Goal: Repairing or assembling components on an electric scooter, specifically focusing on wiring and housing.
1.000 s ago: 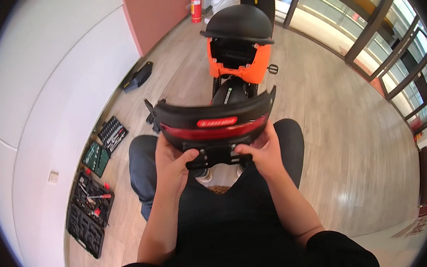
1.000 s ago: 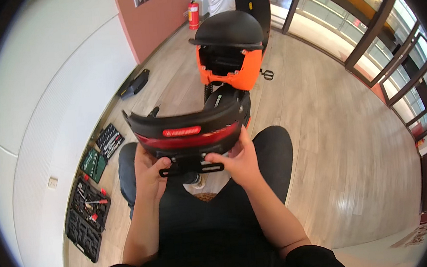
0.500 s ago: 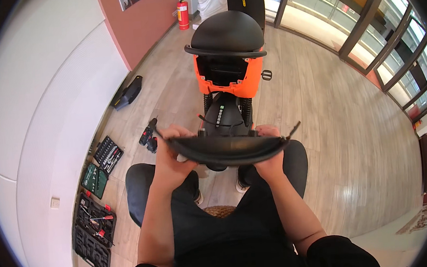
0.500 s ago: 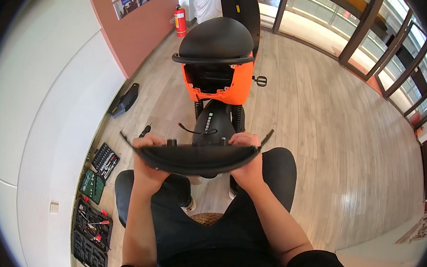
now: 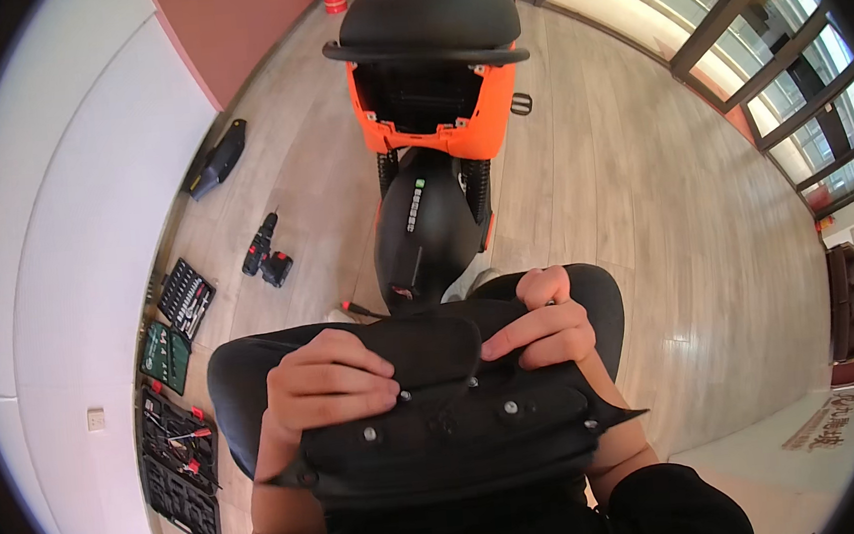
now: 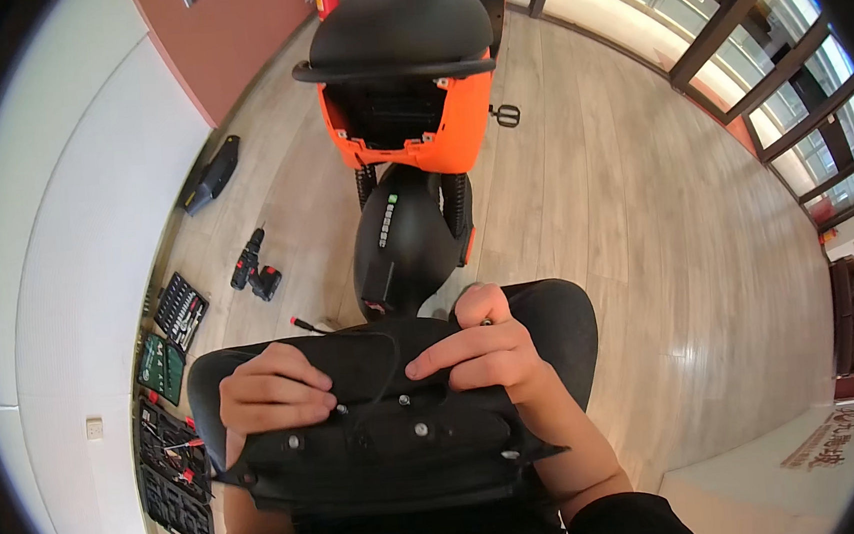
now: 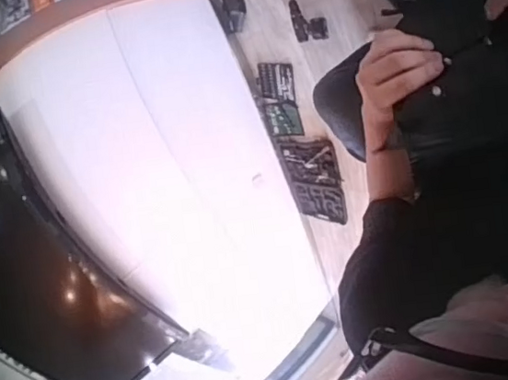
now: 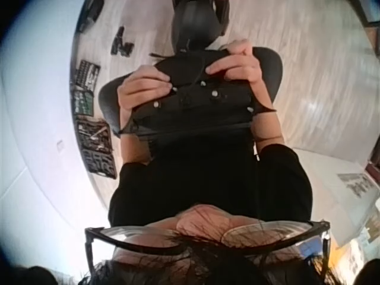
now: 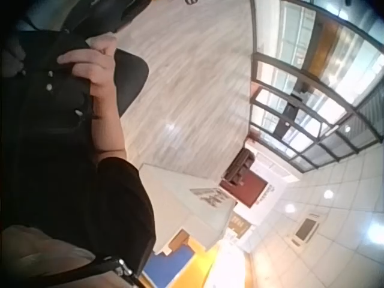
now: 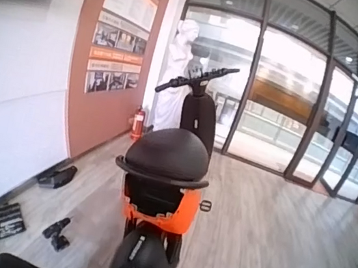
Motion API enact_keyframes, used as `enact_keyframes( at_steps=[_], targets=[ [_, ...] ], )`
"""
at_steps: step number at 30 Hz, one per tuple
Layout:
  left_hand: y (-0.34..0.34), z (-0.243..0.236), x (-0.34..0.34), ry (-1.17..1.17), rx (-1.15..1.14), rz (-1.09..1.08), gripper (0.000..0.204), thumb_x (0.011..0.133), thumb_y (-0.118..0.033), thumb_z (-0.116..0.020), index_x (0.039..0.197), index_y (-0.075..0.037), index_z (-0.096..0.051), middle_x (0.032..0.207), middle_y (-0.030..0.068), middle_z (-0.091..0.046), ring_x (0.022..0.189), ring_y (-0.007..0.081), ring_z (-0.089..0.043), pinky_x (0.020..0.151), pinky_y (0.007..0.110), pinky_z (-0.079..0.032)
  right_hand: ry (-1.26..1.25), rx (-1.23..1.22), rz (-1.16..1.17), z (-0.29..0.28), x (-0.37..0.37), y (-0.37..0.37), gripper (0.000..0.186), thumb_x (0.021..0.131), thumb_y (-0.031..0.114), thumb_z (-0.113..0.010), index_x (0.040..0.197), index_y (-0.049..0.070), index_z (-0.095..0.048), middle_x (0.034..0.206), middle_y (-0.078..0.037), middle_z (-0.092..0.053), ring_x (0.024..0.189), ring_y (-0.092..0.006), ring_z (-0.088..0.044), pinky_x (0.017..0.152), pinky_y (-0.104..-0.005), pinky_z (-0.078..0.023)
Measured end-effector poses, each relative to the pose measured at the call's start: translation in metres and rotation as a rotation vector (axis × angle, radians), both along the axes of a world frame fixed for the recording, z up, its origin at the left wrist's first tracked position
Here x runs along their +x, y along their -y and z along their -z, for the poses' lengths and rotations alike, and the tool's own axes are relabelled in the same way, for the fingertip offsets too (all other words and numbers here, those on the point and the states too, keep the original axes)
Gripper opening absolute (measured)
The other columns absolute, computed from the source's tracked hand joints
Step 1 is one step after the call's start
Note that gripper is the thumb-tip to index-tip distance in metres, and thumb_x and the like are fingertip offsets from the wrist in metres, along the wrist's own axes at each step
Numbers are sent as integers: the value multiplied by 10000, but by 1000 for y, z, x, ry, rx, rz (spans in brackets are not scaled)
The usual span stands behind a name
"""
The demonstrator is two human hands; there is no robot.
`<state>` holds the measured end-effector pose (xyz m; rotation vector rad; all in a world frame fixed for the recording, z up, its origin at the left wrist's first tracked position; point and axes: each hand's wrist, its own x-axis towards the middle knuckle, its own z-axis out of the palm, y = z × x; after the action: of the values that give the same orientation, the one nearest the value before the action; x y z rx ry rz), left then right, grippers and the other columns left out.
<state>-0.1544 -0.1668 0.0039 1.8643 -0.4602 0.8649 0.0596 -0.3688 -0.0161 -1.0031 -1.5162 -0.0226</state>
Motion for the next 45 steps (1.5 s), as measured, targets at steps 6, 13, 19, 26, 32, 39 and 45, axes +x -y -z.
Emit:
enact_keyframes(
  at_steps=[6, 13, 19, 26, 32, 39, 45],
  targets=[
    [5, 2, 2, 100, 184, 25, 99, 783, -44, -783, 875, -63, -753, 954, 67, -769, 913, 227, -729, 708, 309, -475, 91, 132, -73, 8, 11, -1, 193, 768, 51, -718, 811, 167, -570, 1066, 25, -791, 829, -187, -382, 679, -300, -341],
    [1, 8, 0, 36, 173, 25, 111, 755, -27, -780, 837, -69, -719, 979, 72, -783, 905, 226, -732, 712, 310, -486, 122, 50, -100, 12, 17, 0, 200, 758, 18, -708, 810, 159, -577, 1061, 19, -793, 830, -182, -384, 666, -301, -340],
    [2, 13, 10, 67, 161, 54, 117, 745, -24, -777, 828, -71, -709, 979, 74, -785, 877, 223, -727, 706, 313, -481, 94, -30, -25, 4, 15, 12, 200, 753, 19, -705, 821, 154, -574, 1034, 11, -790, 826, -187, -386, 666, -302, -347],
    [0, 13, 1, 21, 184, 20, 121, 737, -28, -781, 812, -71, -696, 981, 76, -784, 883, 233, -720, 701, 323, -477, 70, -53, -16, 12, 10, 8, 175, 787, 54, -688, 883, 152, -580, 1038, 5, -773, 836, -199, -399, 685, -314, -363],
    [-4, 15, 7, 57, 167, 35, 109, 731, -41, -783, 806, -63, -708, 972, 74, -785, 911, 259, -712, 726, 347, -503, 124, -37, -9, 11, 13, 9, 175, 787, 72, -690, 894, 156, -579, 1042, -1, -763, 850, -205, -404, 700, -326, -367],
    [-5, 16, 7, 46, 182, 13, 87, 729, -51, -786, 783, -69, -721, 979, 59, -790, 930, 262, -710, 799, 383, -526, 147, -19, 2, 11, 14, 11, 173, 788, 79, -697, 883, 156, -576, 1028, 2, -758, 865, -210, -399, 709, -332, -362],
    [-3, 17, 4, 6, 181, -15, 84, 732, -62, -788, 786, -85, -727, 988, 42, -791, 957, 260, -707, 895, 444, -529, 153, -21, 3, 12, 15, 11, 164, 797, 80, -694, 884, 157, -578, 1025, 2, -757, 867, -210, -394, 711, -331, -361]
  ],
)
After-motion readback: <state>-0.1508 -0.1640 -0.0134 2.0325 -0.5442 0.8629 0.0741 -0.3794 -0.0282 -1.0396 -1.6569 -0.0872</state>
